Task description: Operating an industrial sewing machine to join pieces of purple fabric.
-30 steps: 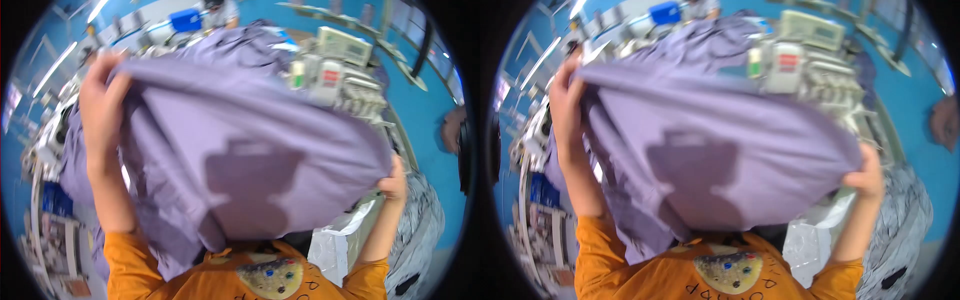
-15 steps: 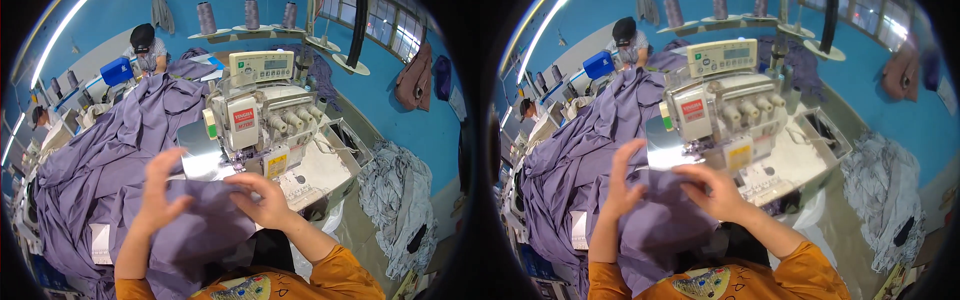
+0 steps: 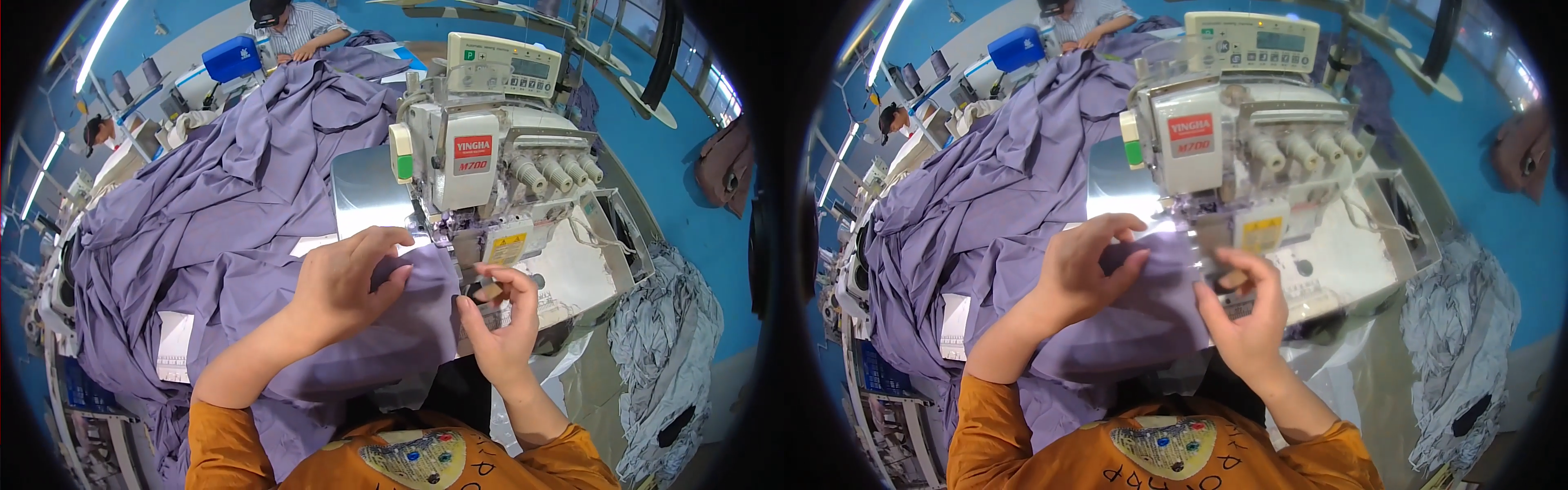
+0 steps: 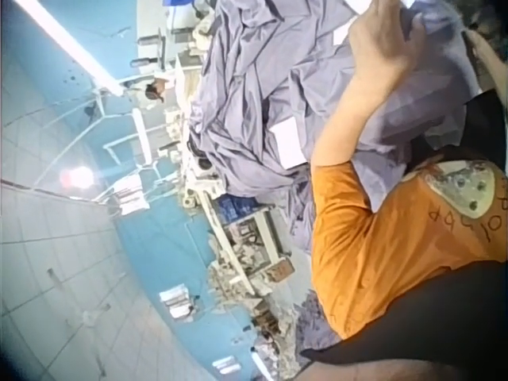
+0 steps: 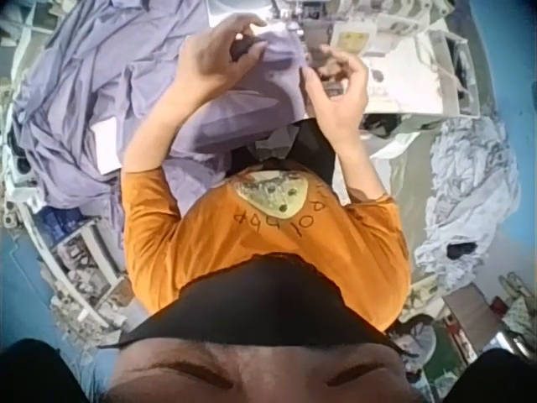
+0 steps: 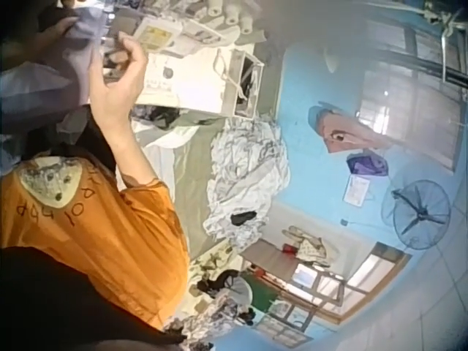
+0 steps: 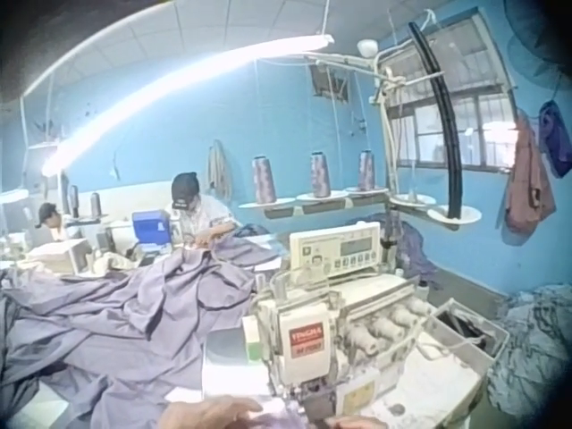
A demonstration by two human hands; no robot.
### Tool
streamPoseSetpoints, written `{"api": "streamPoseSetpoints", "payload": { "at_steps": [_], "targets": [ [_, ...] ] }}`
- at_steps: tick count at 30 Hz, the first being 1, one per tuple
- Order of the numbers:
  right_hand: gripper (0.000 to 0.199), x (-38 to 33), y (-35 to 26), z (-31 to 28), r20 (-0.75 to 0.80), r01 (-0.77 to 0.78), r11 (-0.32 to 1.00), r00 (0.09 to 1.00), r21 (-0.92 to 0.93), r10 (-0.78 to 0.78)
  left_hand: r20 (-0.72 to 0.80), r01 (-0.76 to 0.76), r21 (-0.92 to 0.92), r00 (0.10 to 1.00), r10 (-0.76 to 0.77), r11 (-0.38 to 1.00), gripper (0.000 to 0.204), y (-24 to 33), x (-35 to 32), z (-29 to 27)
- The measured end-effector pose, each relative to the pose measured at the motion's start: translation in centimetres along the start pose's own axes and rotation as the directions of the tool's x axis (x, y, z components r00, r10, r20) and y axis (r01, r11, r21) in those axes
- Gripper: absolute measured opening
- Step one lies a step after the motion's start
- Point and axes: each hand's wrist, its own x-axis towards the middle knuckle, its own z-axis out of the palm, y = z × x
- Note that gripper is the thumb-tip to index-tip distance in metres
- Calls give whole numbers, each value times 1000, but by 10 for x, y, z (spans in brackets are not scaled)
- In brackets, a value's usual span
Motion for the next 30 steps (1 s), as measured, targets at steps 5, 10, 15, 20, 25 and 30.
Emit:
{"api": "streamPoseSetpoints", "payload": {
  "at_steps": [5, 10, 15, 20, 25, 30],
  "targets": [
    [45, -6, 3, -11, 247, -385, 923, 894, -6, 375, 70, -106, -23, 992, 107, 994, 15, -5, 5, 3],
    [42, 0, -17, -14, 594, -763, 605, 602, 228, 534, 87, -66, 87, 995, 58, 994, 9, -3, 8, 4],
    [36, 8, -22, -14, 604, -776, 581, 591, 244, 535, 59, -50, 72, 997, 46, 996, 9, -8, 8, 5],
    [22, 12, -15, -9, 611, -754, 606, 610, 252, 505, 78, 24, 90, 996, -31, 996, 9, -3, 6, 4],
    [25, 14, -3, -6, 633, -773, 575, 592, 268, 500, -94, -131, 253, 983, 160, 958, 28, 7, -10, -14],
    [29, 16, 1, -9, 657, -795, 529, 572, 297, 492, 197, 155, 315, 954, -224, 936, 40, 4, -103, -53]
  ]
}}
